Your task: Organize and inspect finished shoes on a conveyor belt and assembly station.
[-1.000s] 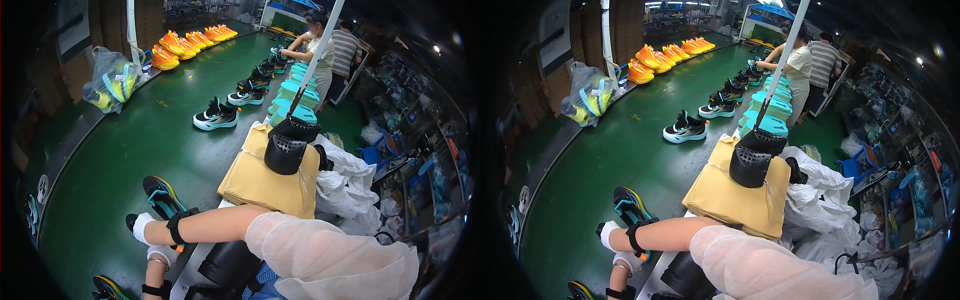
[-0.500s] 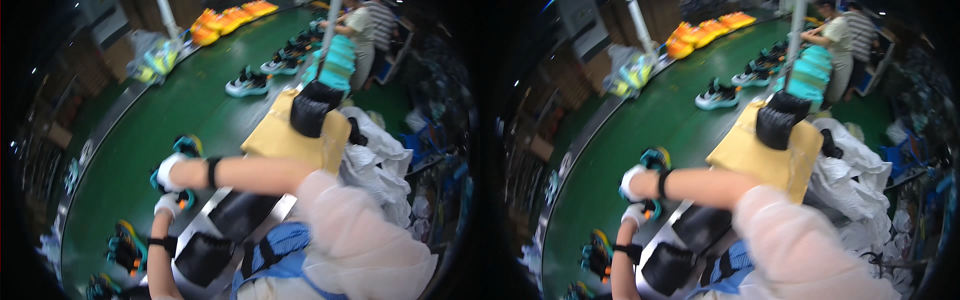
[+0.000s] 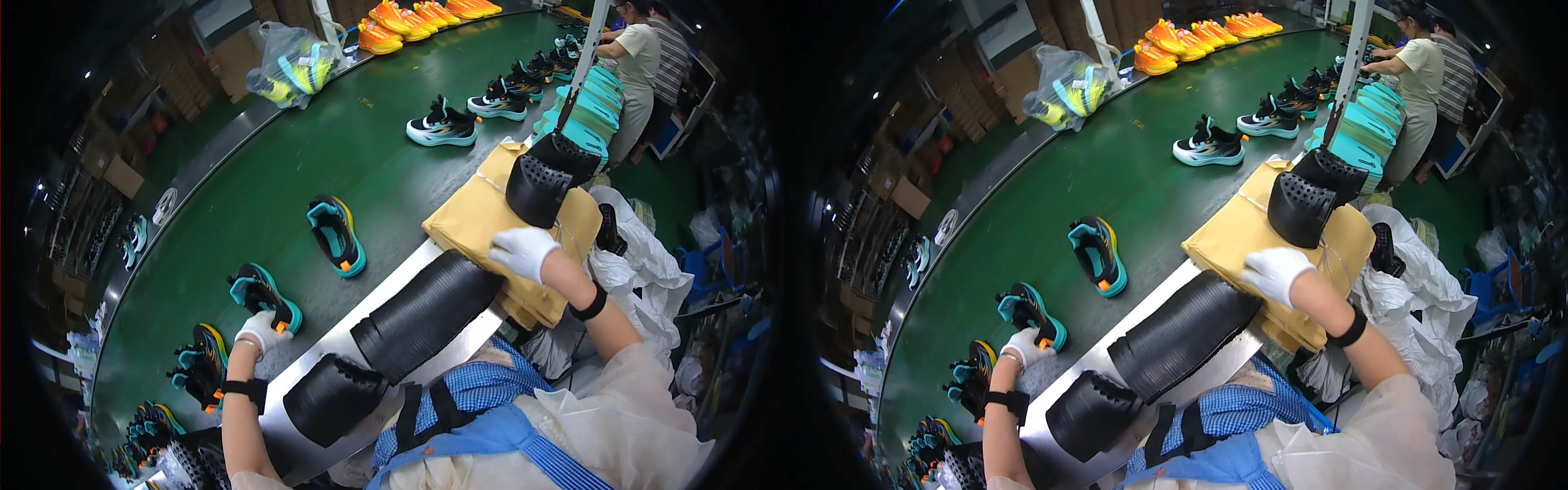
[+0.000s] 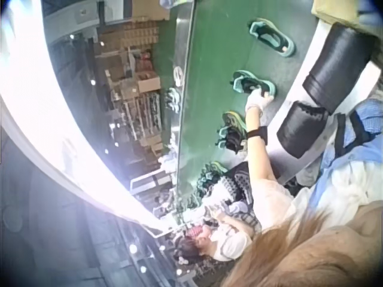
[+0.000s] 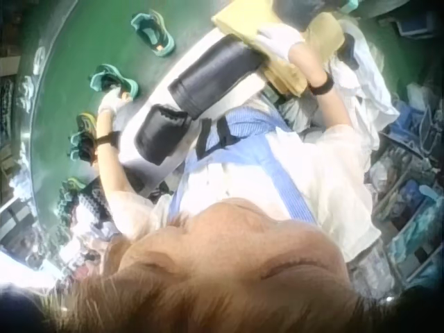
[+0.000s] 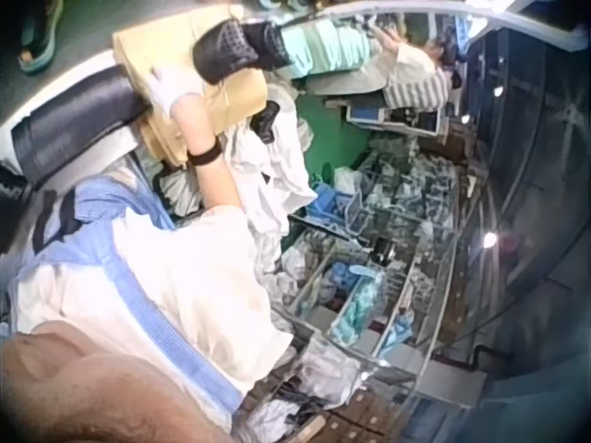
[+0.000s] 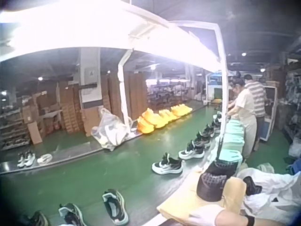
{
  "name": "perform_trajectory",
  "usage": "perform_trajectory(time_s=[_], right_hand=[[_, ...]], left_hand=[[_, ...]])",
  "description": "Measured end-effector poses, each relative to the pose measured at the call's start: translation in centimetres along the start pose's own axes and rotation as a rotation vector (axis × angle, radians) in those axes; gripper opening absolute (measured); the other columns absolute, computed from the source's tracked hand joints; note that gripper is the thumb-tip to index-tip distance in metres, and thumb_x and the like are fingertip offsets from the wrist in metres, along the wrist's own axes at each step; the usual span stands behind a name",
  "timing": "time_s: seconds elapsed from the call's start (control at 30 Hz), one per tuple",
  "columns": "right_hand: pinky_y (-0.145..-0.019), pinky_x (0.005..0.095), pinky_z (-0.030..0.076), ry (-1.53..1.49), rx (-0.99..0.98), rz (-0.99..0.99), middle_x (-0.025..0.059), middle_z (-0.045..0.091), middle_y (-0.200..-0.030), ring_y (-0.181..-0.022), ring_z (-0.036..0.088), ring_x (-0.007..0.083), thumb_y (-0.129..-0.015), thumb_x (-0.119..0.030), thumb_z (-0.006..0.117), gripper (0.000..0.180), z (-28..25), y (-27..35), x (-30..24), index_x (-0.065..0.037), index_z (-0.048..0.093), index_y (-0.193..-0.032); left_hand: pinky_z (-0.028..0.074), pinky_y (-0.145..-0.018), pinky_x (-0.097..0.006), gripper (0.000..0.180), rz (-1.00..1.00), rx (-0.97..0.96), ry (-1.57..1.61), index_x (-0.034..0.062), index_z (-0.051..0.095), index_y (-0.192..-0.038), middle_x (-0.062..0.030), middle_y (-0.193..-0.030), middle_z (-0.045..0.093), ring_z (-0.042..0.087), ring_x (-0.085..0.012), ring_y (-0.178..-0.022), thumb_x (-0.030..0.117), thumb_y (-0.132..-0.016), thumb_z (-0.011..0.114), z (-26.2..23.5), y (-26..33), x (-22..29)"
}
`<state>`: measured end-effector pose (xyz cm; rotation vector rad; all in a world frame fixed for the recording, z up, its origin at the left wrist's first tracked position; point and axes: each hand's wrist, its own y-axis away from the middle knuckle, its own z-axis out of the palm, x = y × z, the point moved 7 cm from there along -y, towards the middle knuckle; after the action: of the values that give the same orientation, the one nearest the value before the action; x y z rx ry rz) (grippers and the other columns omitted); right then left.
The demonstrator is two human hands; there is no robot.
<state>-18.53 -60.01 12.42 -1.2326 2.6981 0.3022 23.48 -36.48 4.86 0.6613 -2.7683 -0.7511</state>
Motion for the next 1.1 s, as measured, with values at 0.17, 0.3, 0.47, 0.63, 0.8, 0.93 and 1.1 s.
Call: perform_trajectory(time_s=[0.17,0.3,0.47,0.63,0.8,0.93,1.1], right_hand=[[-0.074,0.0467,0.048,-0.183,-0.028,0.091,0.0207,0.064,-0.083,-0.080,0.061,0.0393,-0.090,-0.034,0.047,0.032,4.5,2.4,3.2,-0.006,0.063,-0.086],[-0.075,0.0458,0.048,-0.172,0.026,0.148,0.0200,0.064,-0.085,-0.082,0.061,0.0380,-0.090,-0.033,0.047,0.032,4.2,2.4,2.9,-0.005,0.063,-0.086],[-0.074,0.0447,0.049,-0.140,-0.025,0.183,0.0184,0.064,-0.085,-0.083,0.062,0.0371,-0.090,-0.033,0.047,0.033,4.2,2.0,2.4,-0.005,0.063,-0.085],[-0.073,0.0451,0.048,-0.172,0.039,0.179,0.0186,0.063,-0.083,-0.081,0.061,0.0369,-0.089,-0.032,0.052,0.030,4.6,1.9,2.5,-0.005,0.063,-0.084],[-0.073,0.0449,0.048,-0.157,0.097,0.211,0.0179,0.062,-0.080,-0.081,0.061,0.0361,-0.089,-0.031,0.052,0.028,5.3,2.8,3.0,-0.006,0.061,-0.082],[-0.072,0.0447,0.047,-0.142,0.161,0.221,0.0169,0.061,-0.077,-0.079,0.060,0.0352,-0.088,-0.030,0.053,0.025,5.8,2.3,3.3,-0.006,0.059,-0.080],[-0.070,0.0440,0.047,-0.158,0.287,0.250,0.0168,0.060,-0.080,-0.079,0.059,0.0360,-0.086,-0.024,0.058,0.021,5.5,1.8,3.1,-0.004,0.059,-0.081]], left_hand=[[0.045,-0.088,-0.039,0.059,-0.036,-0.151,0.244,0.0014,0.064,-0.106,-0.0220,-0.106,0.063,0.059,-0.0369,-0.101,0.049,-0.072,0.069,2.0,0.1,-1.1],[0.046,-0.088,-0.039,0.049,-0.137,0.009,0.086,-0.0014,0.064,-0.102,-0.0238,-0.105,0.062,0.059,-0.0383,-0.101,0.043,-0.080,0.063,0.8,-0.9,-0.8],[0.047,-0.089,-0.040,0.047,-0.275,0.033,-0.017,0.0018,0.064,-0.105,-0.0202,-0.111,0.062,0.060,-0.0366,-0.103,0.041,-0.080,0.064,-0.3,-0.8,-3.0],[0.045,-0.095,-0.039,0.053,-0.316,0.100,0.000,0.0025,0.060,-0.115,-0.0192,-0.119,0.059,0.057,-0.0351,-0.110,0.038,-0.076,0.069,-0.3,0.3,-4.8],[0.045,-0.096,-0.038,0.060,-0.237,0.195,-0.105,0.0076,0.057,-0.122,-0.0152,-0.125,0.055,0.055,-0.0326,-0.114,0.040,-0.074,0.069,-4.7,1.7,1.4],[0.047,-0.091,-0.039,0.043,0.221,0.527,0.057,0.0091,0.060,-0.117,-0.0112,-0.119,0.059,0.057,-0.0314,-0.106,0.030,-0.079,0.066,-6.9,0.0,7.5],[0.047,-0.090,-0.041,0.037,0.347,0.232,0.164,0.0066,0.066,-0.107,-0.0146,-0.111,0.063,0.059,-0.0342,-0.102,0.034,-0.082,0.062,-4.5,-6.2,12.5]])
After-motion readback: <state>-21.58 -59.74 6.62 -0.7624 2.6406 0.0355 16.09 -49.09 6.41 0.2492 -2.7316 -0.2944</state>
